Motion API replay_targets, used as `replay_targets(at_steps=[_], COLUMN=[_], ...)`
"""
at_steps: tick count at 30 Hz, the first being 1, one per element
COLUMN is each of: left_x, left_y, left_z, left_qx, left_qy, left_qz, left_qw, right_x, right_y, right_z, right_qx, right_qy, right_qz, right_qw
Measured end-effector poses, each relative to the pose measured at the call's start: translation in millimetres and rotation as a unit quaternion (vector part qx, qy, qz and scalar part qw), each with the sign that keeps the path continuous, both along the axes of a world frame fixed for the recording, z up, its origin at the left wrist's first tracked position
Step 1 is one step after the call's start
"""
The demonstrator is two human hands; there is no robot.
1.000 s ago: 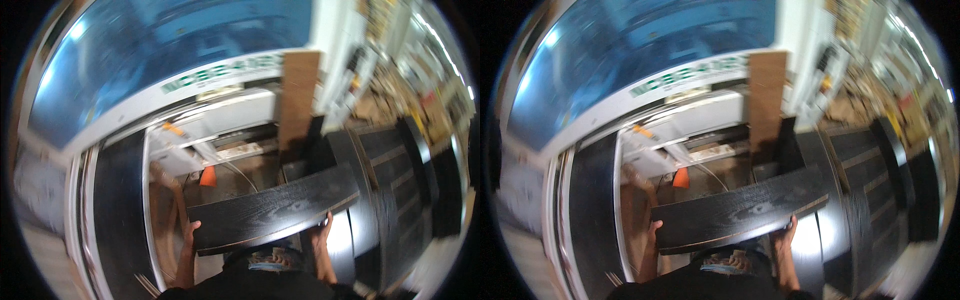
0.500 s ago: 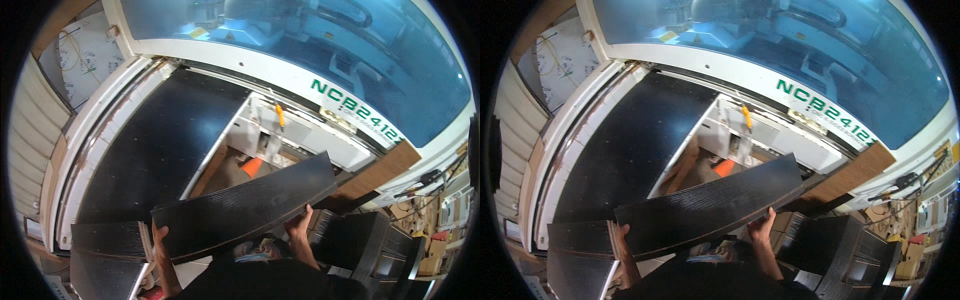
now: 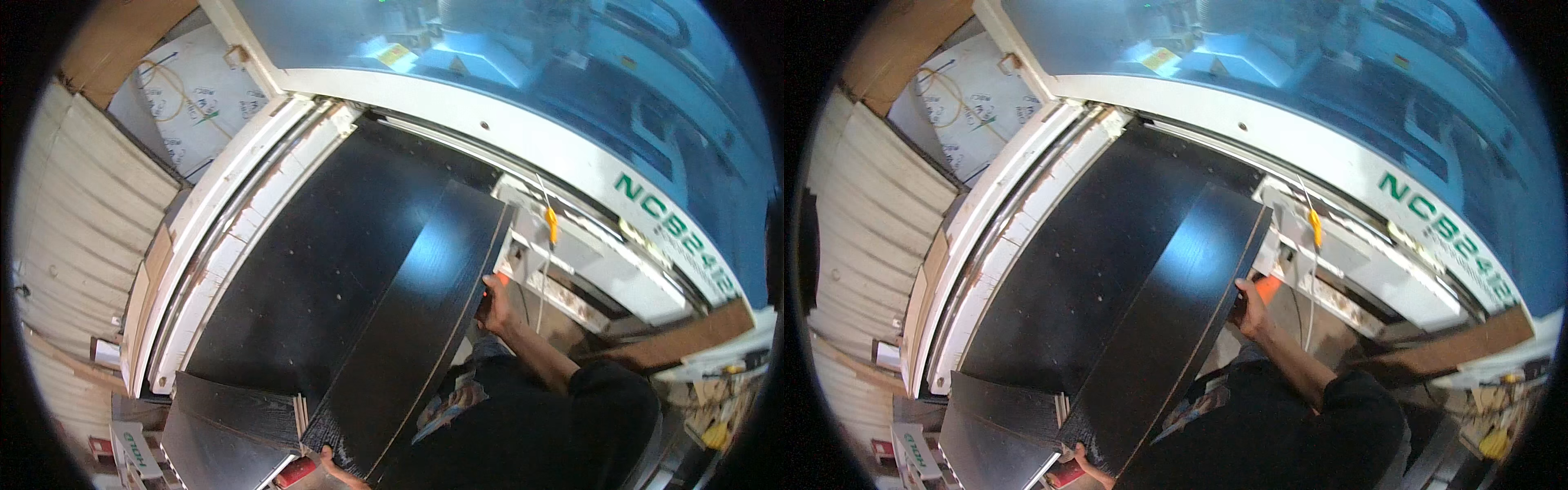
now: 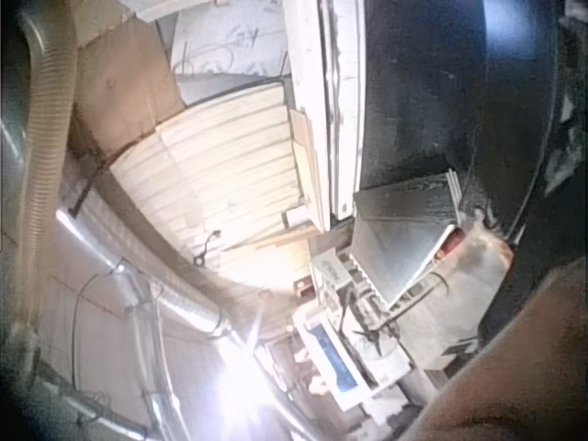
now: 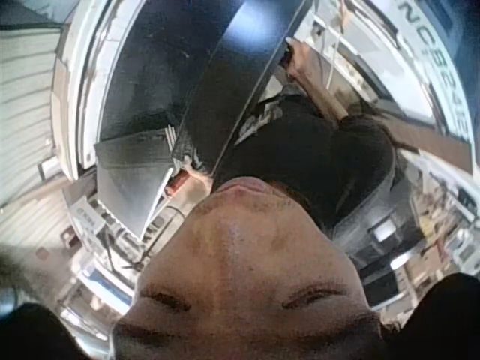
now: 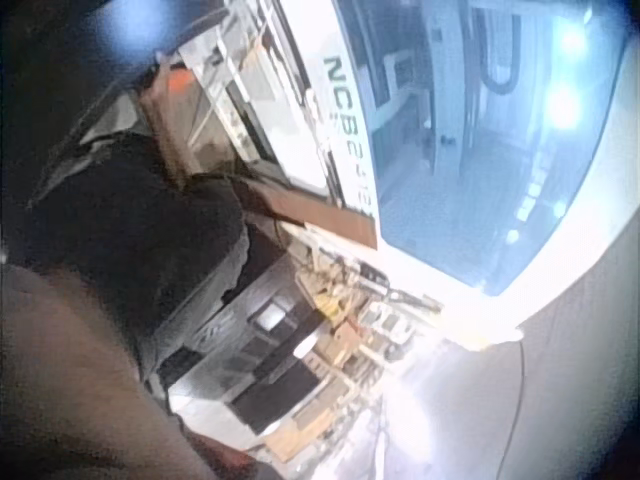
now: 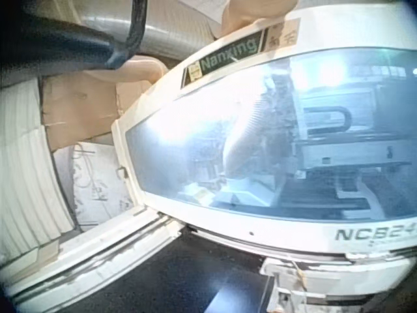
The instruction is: The person feeds black wooden panels into an edge-banding machine, uses a yellow scraper tool to clean the edges of the panels, and stacks the completed components onto a pile. They also handle and arrange thin black trim strips while kneeling on the floor.
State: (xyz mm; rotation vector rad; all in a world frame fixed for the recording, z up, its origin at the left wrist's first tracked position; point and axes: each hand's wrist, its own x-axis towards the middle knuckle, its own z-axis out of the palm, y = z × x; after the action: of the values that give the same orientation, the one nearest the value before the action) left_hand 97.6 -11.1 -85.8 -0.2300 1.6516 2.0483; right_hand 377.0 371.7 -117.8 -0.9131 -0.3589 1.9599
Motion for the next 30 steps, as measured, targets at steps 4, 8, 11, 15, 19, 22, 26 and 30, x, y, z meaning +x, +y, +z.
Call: replay_targets(at_steps=[4, 8, 11, 15, 19, 22, 26, 30], left_x=[20.6, 10.6, -16.8, -66.8, -71.8, -70.1, -66.7, -87.3], left_y=[23.6, 122.6, 151.8, 148.9, 163.1, 176.1, 186.3, 169.7], left_z=[-22.2, 66.6, 113.4, 36.8, 7.5, 4.5, 0.7, -17.1], left_qx=[-0.102, 0.022, -0.112, -0.476, -0.341, -0.299, -0.268, -0.317], left_qy=[0.132, 0.008, 0.039, 0.300, 0.245, 0.225, 0.264, 0.279], left_qz=[0.088, 0.008, -0.047, -0.218, -0.242, -0.225, -0.188, -0.233], left_qw=[0.982, 1.000, 0.992, 0.797, 0.875, 0.900, 0.907, 0.876], right_x=[2.5, 17.5, 17.6, 32.5, 17.2, 9.1, 5.5, 1.1], right_y=[55.6, 112.4, 140.6, 188.5, 199.6, 192.6, 188.0, 186.2], right_z=[11.6, 4.1, 54.0, 36.9, 1.5, 0.8, 10.0, 11.0], right_qx=[-0.019, 0.025, 0.040, 0.030, 0.070, 0.029, 0.042, 0.043], right_qy=[-0.053, -0.009, -0.107, -0.312, -0.379, -0.367, -0.388, -0.415], right_qz=[0.118, 0.175, 0.282, 0.465, 0.415, 0.348, 0.306, 0.286], right_qw=[0.991, 0.984, 0.953, 0.828, 0.824, 0.862, 0.868, 0.863])
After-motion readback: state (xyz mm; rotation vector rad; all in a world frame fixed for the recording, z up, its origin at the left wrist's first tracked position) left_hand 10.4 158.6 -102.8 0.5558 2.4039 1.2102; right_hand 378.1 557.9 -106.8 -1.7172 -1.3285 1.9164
